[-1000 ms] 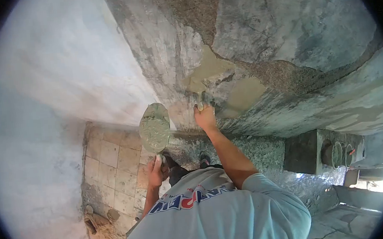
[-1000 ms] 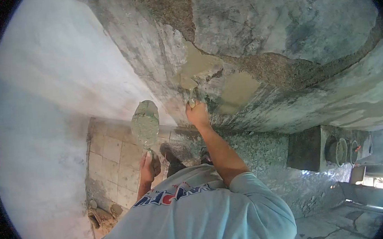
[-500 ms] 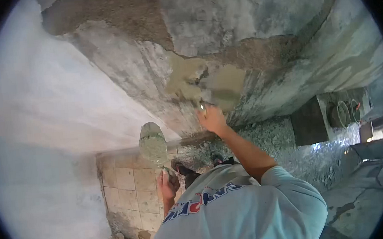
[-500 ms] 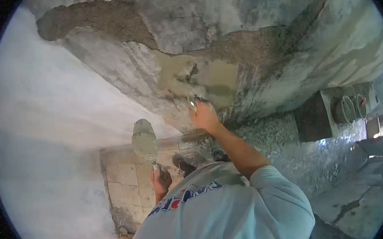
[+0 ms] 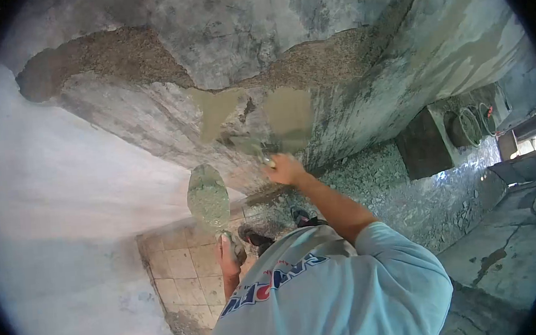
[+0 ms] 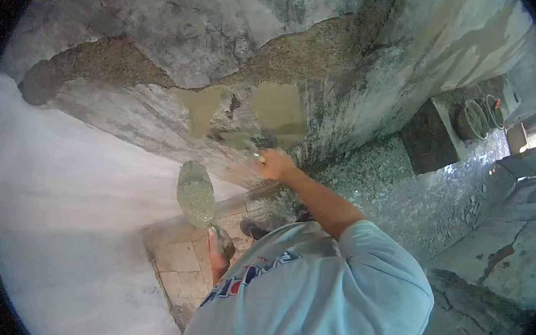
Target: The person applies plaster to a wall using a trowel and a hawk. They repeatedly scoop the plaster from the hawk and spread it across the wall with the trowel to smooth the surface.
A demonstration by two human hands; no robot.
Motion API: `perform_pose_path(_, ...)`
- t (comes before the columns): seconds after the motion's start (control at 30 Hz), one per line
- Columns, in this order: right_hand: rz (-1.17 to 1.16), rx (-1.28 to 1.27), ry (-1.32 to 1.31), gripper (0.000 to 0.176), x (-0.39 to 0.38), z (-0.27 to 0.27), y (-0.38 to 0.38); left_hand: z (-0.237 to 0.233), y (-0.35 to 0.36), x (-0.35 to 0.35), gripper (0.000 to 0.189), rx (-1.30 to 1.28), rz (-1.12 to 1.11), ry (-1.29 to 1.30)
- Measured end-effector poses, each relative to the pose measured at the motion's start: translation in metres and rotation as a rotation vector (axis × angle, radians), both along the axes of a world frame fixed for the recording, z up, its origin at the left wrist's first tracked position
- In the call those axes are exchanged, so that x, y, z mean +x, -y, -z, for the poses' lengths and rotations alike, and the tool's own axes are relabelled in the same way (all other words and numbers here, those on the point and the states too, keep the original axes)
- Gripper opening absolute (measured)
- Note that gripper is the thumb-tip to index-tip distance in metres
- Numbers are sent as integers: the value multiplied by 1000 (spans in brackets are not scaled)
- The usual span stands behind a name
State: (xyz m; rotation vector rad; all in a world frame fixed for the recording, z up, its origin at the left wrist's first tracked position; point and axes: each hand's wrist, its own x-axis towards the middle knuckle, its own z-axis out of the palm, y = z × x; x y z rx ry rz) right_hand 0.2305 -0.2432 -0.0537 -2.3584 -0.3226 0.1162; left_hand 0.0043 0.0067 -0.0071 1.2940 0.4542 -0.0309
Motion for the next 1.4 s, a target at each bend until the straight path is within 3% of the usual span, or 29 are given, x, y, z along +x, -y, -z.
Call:
perform_pose_path(0.07, 44, -134, 46, 54, -18, 15, 36, -14, 6, -2, 34, -77, 3, -32)
perform_pose_path(0.13, -2, -298, -154, 52, -29, -31, 79, -10, 6, -7, 33, -118, -4, -55)
perform_pose_path(0.2, -149, -414, -41, 50, -21, -6, 128, -3, 2, -12, 33, -157, 3, -65)
perform_pose_path(0.27, -259, -692, -11, 45, 1, 32, 173, 4, -3, -15, 33, -183, 23, -60)
perform_pose_path(0.3, -207, -732, -14, 41, 8, 32, 188, 16, 5, -10, 34, -30, -111, 28)
perform_pose_path(0.37, -100, -808, -15, 33, 20, 30, 206, 2, 5, -11, 35, -88, -77, -40)
perform_pose_path(0.57, -357, -1021, -22, 38, 60, 25, 217, -8, 17, -8, 36, -102, -95, -64)
perform_pose_path(0.7, -237, -993, -181, 34, 61, 29, 199, -1, 26, -9, 36, -120, -131, -43)
perform_pose_path(0.87, -69, -743, 111, 29, 42, 38, 202, -8, 30, -5, 36, -117, -138, -68)
perform_pose_path(1.07, -77, -700, 47, 36, 37, -23, 200, -7, 23, 6, 40, -83, -2, -46)
perform_pose_path(1.2, -42, -709, 77, 35, 40, -32, 204, -10, 24, 15, 42, -35, -10, -35)
perform_pose_path(1.3, -18, -609, 480, 24, 40, -29, 211, -17, 29, 18, 43, -13, -8, -12)
perform_pose_path(1.4, -1, -580, 421, 23, 38, -46, 210, -23, 29, 18, 43, -49, -6, -41)
